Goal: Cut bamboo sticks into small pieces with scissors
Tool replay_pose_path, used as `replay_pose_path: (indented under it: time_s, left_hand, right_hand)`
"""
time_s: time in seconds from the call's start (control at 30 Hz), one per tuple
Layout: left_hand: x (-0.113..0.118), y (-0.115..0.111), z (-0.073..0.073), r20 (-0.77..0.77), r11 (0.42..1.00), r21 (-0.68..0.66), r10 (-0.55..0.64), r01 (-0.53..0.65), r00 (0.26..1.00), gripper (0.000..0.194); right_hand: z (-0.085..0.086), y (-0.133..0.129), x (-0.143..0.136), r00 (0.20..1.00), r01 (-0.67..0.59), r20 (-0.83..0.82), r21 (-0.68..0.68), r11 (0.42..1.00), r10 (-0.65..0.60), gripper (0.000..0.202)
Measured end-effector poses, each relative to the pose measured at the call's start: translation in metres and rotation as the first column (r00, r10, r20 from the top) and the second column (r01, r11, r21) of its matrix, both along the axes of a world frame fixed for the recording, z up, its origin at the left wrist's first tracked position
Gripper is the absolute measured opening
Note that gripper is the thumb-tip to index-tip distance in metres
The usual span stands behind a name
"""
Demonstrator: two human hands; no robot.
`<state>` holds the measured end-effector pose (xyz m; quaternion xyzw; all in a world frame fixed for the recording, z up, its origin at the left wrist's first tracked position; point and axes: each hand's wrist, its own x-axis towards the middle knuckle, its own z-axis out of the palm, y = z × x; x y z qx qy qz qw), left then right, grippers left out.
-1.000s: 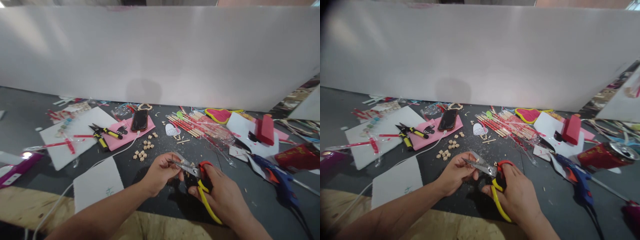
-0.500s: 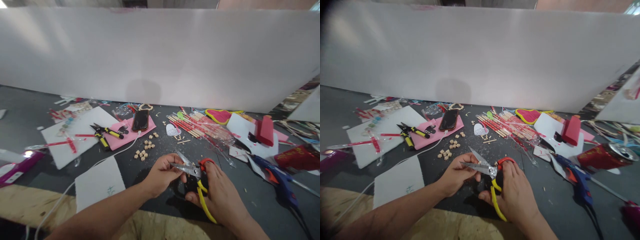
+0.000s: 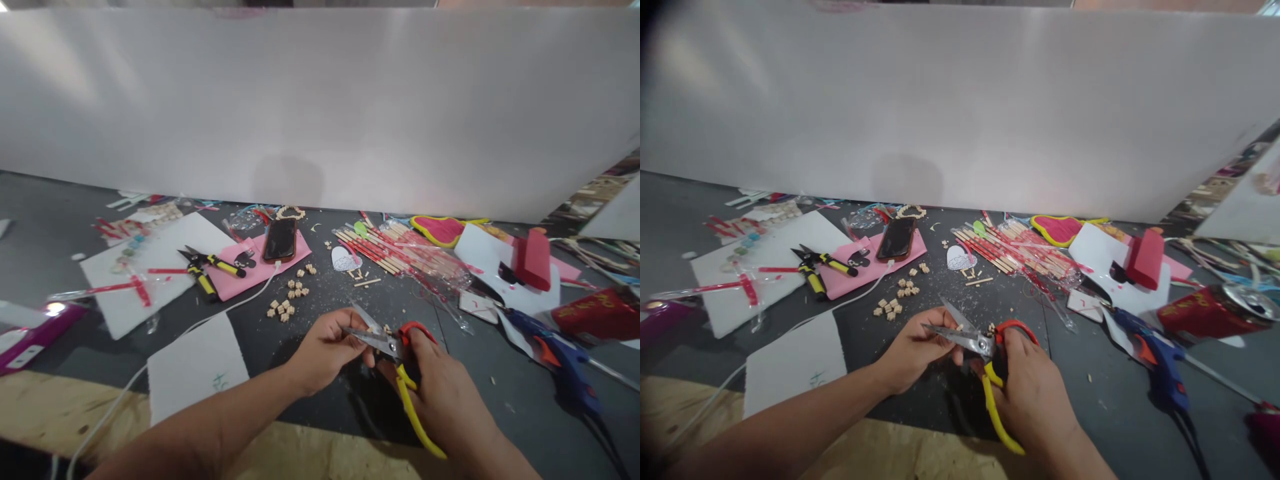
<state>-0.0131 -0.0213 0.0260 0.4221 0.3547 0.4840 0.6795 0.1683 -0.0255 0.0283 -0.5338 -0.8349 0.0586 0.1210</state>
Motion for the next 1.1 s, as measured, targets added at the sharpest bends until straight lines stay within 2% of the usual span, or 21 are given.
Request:
replay_pose_path:
  time_s: [0.37, 0.63, 0.8, 1.1]
  left_hand:
    - [0.0022, -0.0021, -0.0012, 0.046, 1.000, -0.028, -0.006, 0.008, 0.999, 0.021]
    - [0.0023, -0.0025, 0.0037, 0.030, 1.000, 0.001, 0.011, -0.011, 0.999, 0.025]
    - [0.0031, -0.0022, 0.0026, 0.031, 0.999, -0.028, 0.024, -0.023, 0.999, 0.025]
    - [0.0027, -0.0008, 0.0028, 0.080, 0.997, -0.003, 0.072, -0.072, 0.994, 0.019]
  right_hand:
    - [-0.0006, -0.0044, 0.0014, 0.997, 0.002, 0.075, 0.007, 1.000, -0.002, 0.011]
    - [0.0034, -0.0061, -0.0002, 0.998, -0.032, 0.062, 0.045, 0.999, 0.029, 0.014]
    - [0.0032, -0.0058, -0.0009, 0.997, -0.013, 0.072, 0.071, 0.997, 0.008, 0.014]
    - [0.0015, -0.0030, -0.0007, 0.992, 0.031, 0.119, 0.025, 0.999, -0.033, 0.015]
